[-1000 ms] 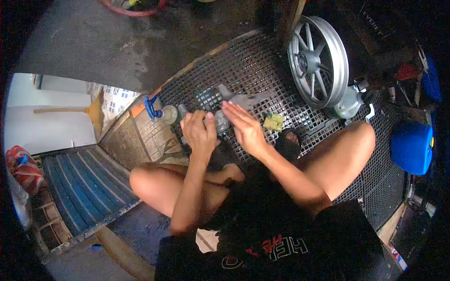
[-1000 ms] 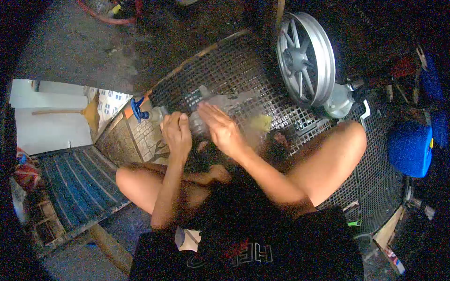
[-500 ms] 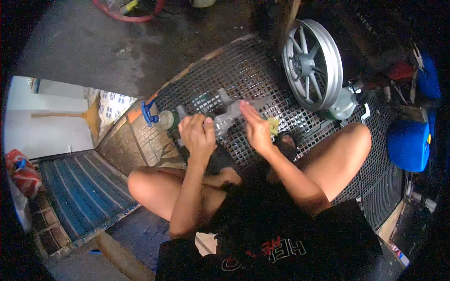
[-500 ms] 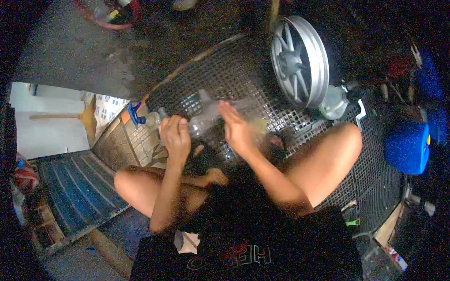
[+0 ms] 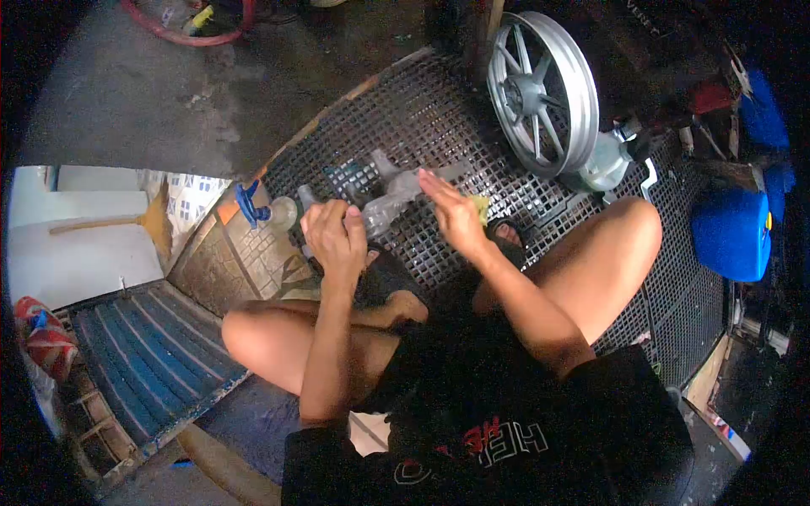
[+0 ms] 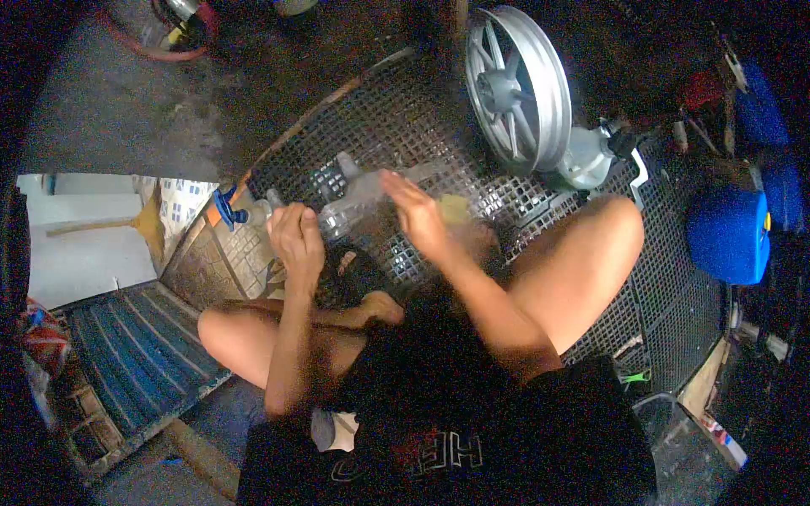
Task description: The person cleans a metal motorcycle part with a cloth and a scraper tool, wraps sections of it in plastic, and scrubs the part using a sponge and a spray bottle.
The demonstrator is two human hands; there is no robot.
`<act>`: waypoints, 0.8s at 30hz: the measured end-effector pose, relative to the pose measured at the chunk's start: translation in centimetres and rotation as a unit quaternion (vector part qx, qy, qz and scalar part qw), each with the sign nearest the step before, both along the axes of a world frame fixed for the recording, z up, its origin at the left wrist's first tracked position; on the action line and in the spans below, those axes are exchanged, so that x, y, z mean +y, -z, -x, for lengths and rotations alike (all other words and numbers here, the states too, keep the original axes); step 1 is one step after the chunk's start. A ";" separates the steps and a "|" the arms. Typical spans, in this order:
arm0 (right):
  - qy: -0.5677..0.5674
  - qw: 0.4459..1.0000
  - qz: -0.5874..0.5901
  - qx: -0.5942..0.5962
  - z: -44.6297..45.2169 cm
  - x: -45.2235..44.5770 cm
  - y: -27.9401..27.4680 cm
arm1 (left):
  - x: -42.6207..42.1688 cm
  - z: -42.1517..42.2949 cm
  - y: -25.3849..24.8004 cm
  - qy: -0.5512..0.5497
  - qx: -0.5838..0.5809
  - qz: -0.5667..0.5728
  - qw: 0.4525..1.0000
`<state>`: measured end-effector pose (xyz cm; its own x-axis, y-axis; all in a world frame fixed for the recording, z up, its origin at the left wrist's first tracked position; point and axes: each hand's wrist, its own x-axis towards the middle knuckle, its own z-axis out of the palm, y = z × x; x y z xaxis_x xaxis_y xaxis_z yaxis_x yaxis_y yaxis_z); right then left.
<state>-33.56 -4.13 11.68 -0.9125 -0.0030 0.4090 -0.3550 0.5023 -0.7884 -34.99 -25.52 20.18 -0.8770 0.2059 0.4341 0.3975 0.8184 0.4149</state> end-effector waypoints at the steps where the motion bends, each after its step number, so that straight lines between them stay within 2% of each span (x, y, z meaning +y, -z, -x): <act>1: 0.025 0.999 -0.038 -0.019 0.0 1.3 1.7 | 0.0 0.6 -0.2 0.005 0.005 0.005 1.000; 3: 0.121 0.989 -0.029 -0.082 0.5 1.6 5.6 | -0.1 1.0 0.1 0.000 0.012 0.000 1.000; 5: 0.048 0.998 -0.006 -0.037 0.6 -0.4 1.7 | -0.2 0.9 0.6 -0.004 0.010 -0.009 1.000; 7: -0.017 1.000 0.004 0.018 -0.2 -1.2 0.3 | -0.3 0.8 0.6 -0.008 0.005 -0.018 1.000; 10: 0.113 0.990 0.004 -0.083 0.2 0.6 1.9 | -0.2 1.1 0.1 0.000 -0.001 -0.005 1.000; 14: -0.011 1.000 -0.009 0.011 0.1 -0.8 0.5 | -0.4 1.0 0.3 0.008 0.006 -0.004 1.000; 17: 0.080 0.993 0.007 -0.089 0.0 1.2 4.4 | -0.5 1.2 0.0 0.017 0.005 0.000 1.000; 18: 0.112 0.988 0.004 -0.102 0.8 1.4 3.7 | -0.3 1.1 0.0 0.020 0.014 -0.002 1.000; 20: 0.070 0.996 0.001 -0.062 0.4 -0.1 2.7 | -0.3 0.9 0.2 0.024 0.010 0.004 1.000; 22: 0.017 0.999 0.024 -0.021 -0.2 -1.5 -0.8 | -0.2 0.9 0.1 0.023 0.001 0.000 1.000; 24: 0.054 0.990 0.024 -0.128 -0.9 0.3 1.6 | -0.3 1.0 -0.2 0.025 0.003 -0.001 1.000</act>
<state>-32.68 -3.84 10.06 -0.9802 0.1132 0.1625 -0.0879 0.4868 -0.8691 -35.96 -25.82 20.38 -0.8633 0.2486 0.4392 0.4404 0.7962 0.4148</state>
